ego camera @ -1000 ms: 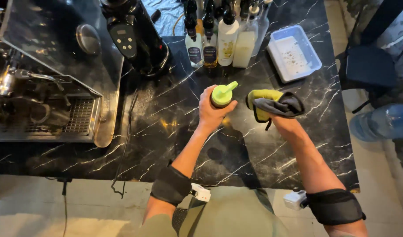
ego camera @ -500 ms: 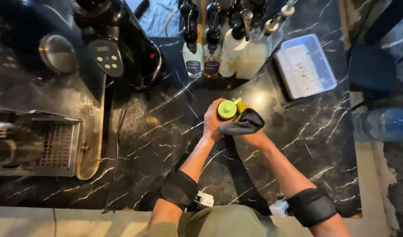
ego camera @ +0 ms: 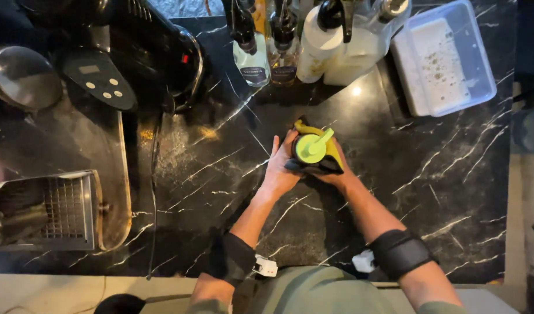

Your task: The person wipes a green-lidded bottle with a yellow cloth, then wipes the black marble countertop. They dip the cloth into a plastic container of soapy water, wring it out, and continue wiping the counter surface.

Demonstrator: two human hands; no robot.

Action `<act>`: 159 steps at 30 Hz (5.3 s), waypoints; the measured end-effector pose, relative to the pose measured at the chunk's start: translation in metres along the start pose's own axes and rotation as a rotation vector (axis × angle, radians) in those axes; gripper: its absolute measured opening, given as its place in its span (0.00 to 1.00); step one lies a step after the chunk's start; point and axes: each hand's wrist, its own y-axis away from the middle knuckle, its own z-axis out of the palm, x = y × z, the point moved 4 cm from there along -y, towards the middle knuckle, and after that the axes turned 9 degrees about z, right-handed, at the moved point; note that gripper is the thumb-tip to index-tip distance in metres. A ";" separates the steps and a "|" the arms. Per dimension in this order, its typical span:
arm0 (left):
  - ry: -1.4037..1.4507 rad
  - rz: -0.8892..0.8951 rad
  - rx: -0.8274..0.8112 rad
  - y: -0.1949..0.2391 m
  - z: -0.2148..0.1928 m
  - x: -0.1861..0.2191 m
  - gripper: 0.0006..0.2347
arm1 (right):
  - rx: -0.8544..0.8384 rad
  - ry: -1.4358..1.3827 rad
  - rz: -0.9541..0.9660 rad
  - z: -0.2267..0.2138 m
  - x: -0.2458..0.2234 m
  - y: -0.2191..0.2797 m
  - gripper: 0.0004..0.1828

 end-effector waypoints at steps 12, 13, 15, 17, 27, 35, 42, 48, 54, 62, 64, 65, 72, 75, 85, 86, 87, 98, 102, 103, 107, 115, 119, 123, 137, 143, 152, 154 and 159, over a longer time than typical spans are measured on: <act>0.214 -0.294 0.026 -0.003 -0.053 0.041 0.35 | -0.030 0.148 0.132 -0.030 -0.012 0.024 0.32; 0.251 -0.191 0.124 -0.014 -0.066 0.055 0.39 | 0.049 0.215 0.268 -0.034 -0.005 0.029 0.28; 0.324 -0.112 0.124 -0.035 -0.067 0.068 0.44 | 0.046 0.052 0.116 -0.030 -0.033 0.034 0.33; 0.396 -0.023 0.119 -0.047 -0.048 0.064 0.50 | 0.050 -0.111 -0.044 -0.024 -0.051 0.030 0.40; 0.947 -0.326 0.202 -0.022 0.043 -0.034 0.36 | 0.137 0.122 -0.164 0.008 0.035 -0.015 0.35; 0.911 -0.296 0.349 -0.030 0.029 -0.017 0.35 | 0.241 0.251 -0.166 0.022 0.033 -0.014 0.37; 0.637 -0.361 0.260 -0.037 -0.004 -0.005 0.16 | 0.254 0.279 -0.046 0.022 0.019 -0.015 0.37; 0.735 -0.230 0.228 -0.057 -0.048 0.064 0.19 | 0.033 -0.212 -0.057 -0.003 -0.037 0.005 0.41; 0.784 -0.037 0.199 -0.065 -0.072 0.120 0.23 | -0.080 -0.444 0.064 -0.007 -0.073 0.037 0.34; 0.862 0.016 0.286 -0.052 -0.118 0.172 0.22 | -0.120 -0.413 -0.039 -0.040 -0.100 0.095 0.25; 0.801 0.060 0.239 -0.043 -0.129 0.182 0.19 | -0.260 -0.382 0.034 -0.049 -0.089 0.102 0.15; 0.800 0.069 0.240 -0.041 -0.134 0.194 0.19 | -0.259 -0.379 0.026 -0.053 -0.105 0.105 0.15; 0.945 0.052 0.252 -0.030 -0.116 0.226 0.23 | -0.388 -0.959 0.087 -0.024 -0.143 0.106 0.21; 0.724 0.128 0.370 -0.027 -0.100 0.210 0.25 | -0.222 -1.242 0.263 -0.006 -0.126 0.089 0.19; 0.504 0.186 0.402 -0.035 -0.095 0.206 0.27 | 0.157 -0.359 0.471 -0.026 -0.077 0.081 0.41; 0.510 0.178 0.403 -0.036 -0.092 0.202 0.27 | 0.157 -0.355 0.480 -0.026 -0.073 0.086 0.41; 0.543 0.143 0.414 -0.036 -0.090 0.197 0.27 | 0.174 -0.351 0.537 -0.026 -0.068 0.092 0.39; 0.165 0.089 0.292 -0.011 -0.081 0.129 0.24 | 0.032 0.054 0.297 -0.096 -0.059 0.120 0.16; 0.291 -0.055 0.192 0.005 -0.061 0.094 0.26 | 0.029 0.121 0.272 -0.102 -0.039 0.116 0.17; 0.294 -0.062 0.184 0.009 -0.057 0.089 0.27 | 0.075 0.080 0.299 -0.104 -0.027 0.115 0.17; 0.332 -0.106 0.197 0.012 -0.060 0.083 0.28 | 0.144 -0.047 0.322 -0.098 -0.038 0.121 0.18; 0.192 0.069 0.164 0.029 -0.088 0.064 0.37 | -0.069 -0.534 0.426 -0.076 -0.049 0.133 0.15; 0.247 -0.397 0.055 0.052 -0.122 0.082 0.21 | -0.092 -0.530 0.466 -0.060 -0.060 0.141 0.14; 0.483 -0.110 -0.066 0.067 -0.125 0.135 0.21 | -0.301 -0.628 0.463 -0.039 -0.042 0.146 0.16; 0.434 -0.160 0.024 0.117 -0.122 0.160 0.19 | -0.491 -0.284 0.461 -0.021 -0.069 0.184 0.18; 0.304 -0.223 -0.175 0.118 -0.089 0.139 0.10 | -0.511 -0.126 0.290 -0.015 -0.099 0.189 0.13; 0.098 -0.142 0.026 0.125 -0.124 0.128 0.04 | -0.188 0.649 -0.017 -0.078 -0.055 0.194 0.17; 0.109 -0.125 0.172 0.124 -0.129 0.124 0.04 | 0.041 0.719 -0.091 -0.086 -0.064 0.199 0.18; 0.285 -0.267 0.377 0.107 -0.116 0.069 0.05 | 0.321 0.319 0.187 -0.085 -0.049 0.157 0.15</act>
